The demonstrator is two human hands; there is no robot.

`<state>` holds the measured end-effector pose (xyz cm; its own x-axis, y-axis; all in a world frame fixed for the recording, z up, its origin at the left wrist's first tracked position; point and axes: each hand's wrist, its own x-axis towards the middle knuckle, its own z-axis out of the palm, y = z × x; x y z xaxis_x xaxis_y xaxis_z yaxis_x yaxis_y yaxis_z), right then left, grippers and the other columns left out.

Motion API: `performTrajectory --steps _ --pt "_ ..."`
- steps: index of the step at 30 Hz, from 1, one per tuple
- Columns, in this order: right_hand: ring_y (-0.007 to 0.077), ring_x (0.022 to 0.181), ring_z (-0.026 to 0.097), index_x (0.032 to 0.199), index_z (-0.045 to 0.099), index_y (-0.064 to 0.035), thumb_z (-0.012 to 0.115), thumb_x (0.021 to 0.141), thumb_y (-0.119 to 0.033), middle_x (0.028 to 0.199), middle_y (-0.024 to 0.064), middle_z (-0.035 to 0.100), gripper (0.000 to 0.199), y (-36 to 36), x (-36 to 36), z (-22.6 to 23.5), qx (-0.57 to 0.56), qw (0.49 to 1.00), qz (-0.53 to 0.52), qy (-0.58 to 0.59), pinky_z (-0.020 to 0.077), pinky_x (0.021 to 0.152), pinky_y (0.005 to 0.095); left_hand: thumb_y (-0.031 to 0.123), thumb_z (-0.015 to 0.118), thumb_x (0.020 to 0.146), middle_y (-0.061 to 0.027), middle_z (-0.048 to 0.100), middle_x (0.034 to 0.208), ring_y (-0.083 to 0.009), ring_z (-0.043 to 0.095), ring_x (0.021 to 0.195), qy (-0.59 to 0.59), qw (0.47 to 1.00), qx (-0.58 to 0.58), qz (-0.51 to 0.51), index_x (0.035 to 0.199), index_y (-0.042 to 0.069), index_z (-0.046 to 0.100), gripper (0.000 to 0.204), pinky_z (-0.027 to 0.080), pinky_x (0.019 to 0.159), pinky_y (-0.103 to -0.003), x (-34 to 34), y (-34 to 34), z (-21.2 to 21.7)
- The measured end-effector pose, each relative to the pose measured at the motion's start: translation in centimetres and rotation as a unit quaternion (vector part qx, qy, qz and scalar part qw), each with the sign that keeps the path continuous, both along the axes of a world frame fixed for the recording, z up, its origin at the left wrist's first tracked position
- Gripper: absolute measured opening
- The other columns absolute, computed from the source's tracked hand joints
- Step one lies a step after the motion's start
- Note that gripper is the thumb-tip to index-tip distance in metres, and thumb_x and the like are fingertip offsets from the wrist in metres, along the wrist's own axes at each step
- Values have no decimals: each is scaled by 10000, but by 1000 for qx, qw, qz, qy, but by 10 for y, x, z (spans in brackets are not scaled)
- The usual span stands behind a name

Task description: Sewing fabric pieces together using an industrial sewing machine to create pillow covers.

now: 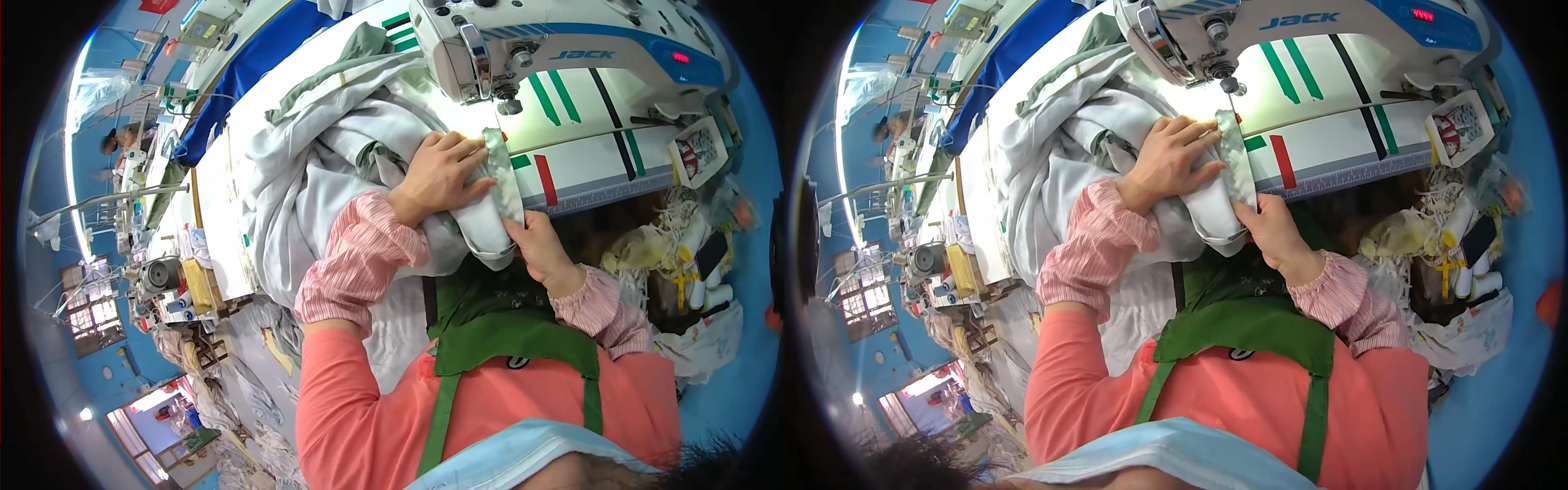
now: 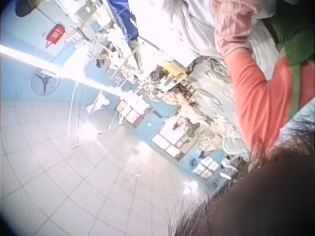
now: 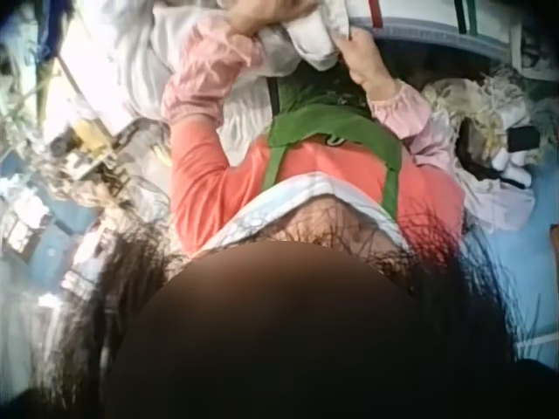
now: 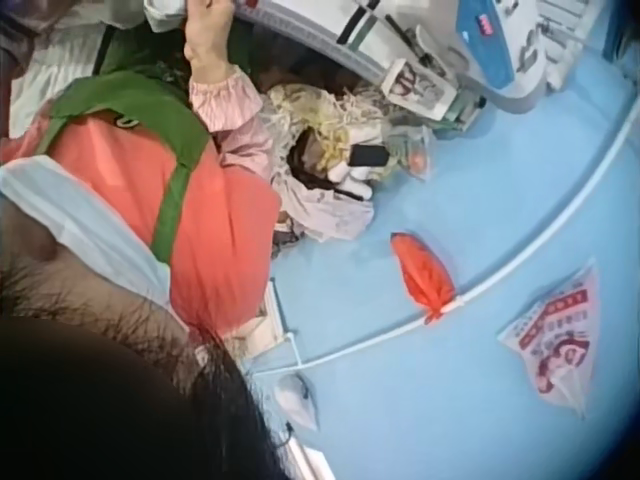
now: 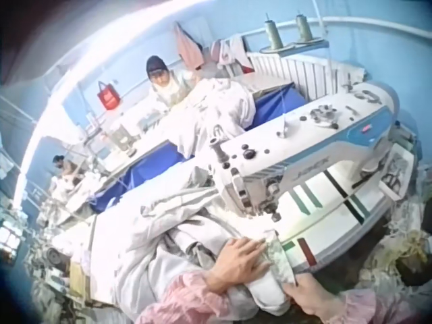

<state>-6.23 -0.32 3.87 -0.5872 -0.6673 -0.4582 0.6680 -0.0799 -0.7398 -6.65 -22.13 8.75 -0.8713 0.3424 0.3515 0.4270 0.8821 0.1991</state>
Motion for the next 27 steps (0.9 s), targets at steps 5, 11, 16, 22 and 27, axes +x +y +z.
performTrajectory --steps 5,11,16,22,27 --pt "98 795 637 1039 615 47 571 936 -133 934 48 669 211 -3 -3 5 -1 1000 14 6 513 690 245 355 691 752 -44 646 1082 -199 576 928 15 1000 -3 2 1037 66 656 407 410 766 -336 -3 -5 -1" --pt "109 798 642 1051 610 51 567 928 -110 948 59 665 207 -11 -14 11 3 1000 16 22 534 679 263 331 674 771 -45 645 1123 -213 567 971 2 1000 -6 22 1029 72 649 367 383 814 -353 -13 -15 -3" --pt "120 808 643 1072 602 54 570 924 -106 967 64 660 220 -11 -18 18 -3 1000 22 -8 552 654 278 310 660 789 -25 673 1069 -225 567 997 23 1000 1 -21 853 98 664 222 324 892 -409 -15 -21 2" --pt "121 805 642 1092 597 45 568 924 -102 977 53 655 225 -12 -17 24 22 999 36 -5 551 641 281 284 642 808 -28 676 1056 -191 589 995 -4 998 11 -60 704 93 606 220 293 928 -448 -13 -23 4" --pt "119 761 642 1065 610 12 584 920 -143 954 51 659 214 -14 -22 22 45 998 43 6 536 594 290 275 637 815 -27 678 1050 -181 605 963 16 999 -4 -40 658 78 569 261 301 922 -454 -13 -26 3"
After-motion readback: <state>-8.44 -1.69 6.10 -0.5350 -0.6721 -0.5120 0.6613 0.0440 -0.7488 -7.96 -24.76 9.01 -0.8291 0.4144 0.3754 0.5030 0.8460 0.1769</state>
